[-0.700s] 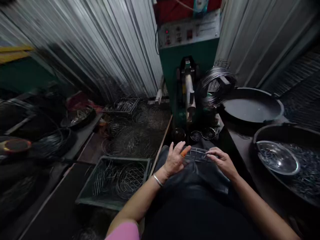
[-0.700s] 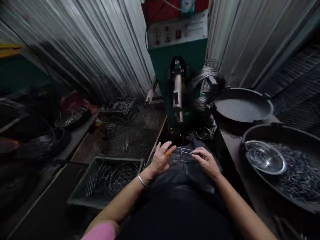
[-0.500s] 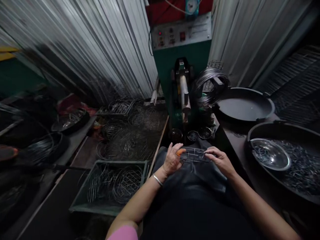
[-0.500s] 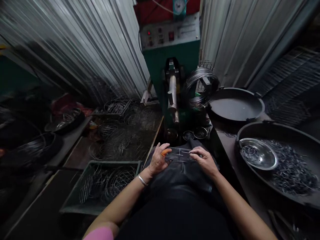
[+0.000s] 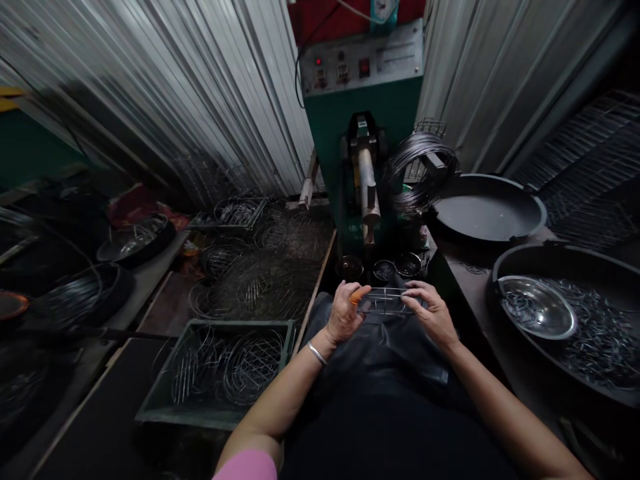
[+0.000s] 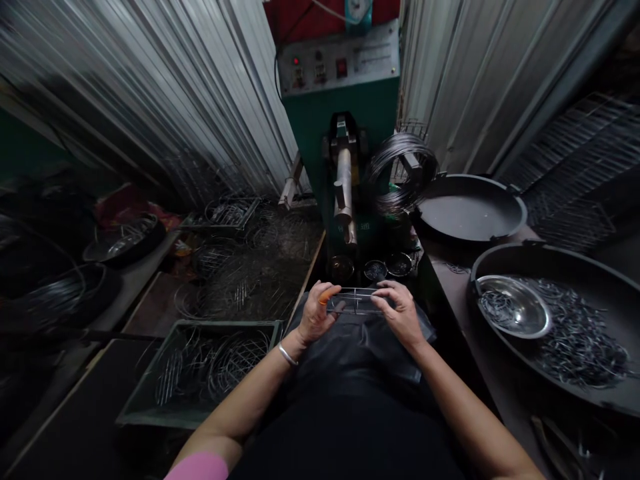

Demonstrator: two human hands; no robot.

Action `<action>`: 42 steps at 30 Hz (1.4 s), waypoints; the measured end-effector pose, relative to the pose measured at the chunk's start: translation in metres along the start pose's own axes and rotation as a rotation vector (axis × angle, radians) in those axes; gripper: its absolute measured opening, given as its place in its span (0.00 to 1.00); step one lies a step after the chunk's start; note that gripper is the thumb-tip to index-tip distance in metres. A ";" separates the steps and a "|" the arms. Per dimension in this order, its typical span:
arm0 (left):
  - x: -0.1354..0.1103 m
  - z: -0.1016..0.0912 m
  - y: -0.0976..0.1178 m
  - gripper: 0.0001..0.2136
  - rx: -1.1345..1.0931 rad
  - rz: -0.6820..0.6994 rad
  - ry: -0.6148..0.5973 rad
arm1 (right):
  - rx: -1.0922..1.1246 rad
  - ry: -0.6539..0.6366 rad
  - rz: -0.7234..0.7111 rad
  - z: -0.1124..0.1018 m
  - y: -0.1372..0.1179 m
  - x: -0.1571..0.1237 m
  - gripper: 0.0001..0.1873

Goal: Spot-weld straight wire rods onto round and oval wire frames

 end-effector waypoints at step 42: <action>-0.003 0.004 -0.023 0.12 0.050 -0.114 -0.008 | 0.064 -0.058 -0.095 0.037 0.016 0.009 0.08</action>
Point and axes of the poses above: each hand's wrist, its own x-axis towards the middle knuckle, its own z-axis out of the palm, y = z × x, the point moved 1 cm from there along x, towards the middle knuckle, and after that the axes turned 15 degrees about y, right-handed, at the moved point
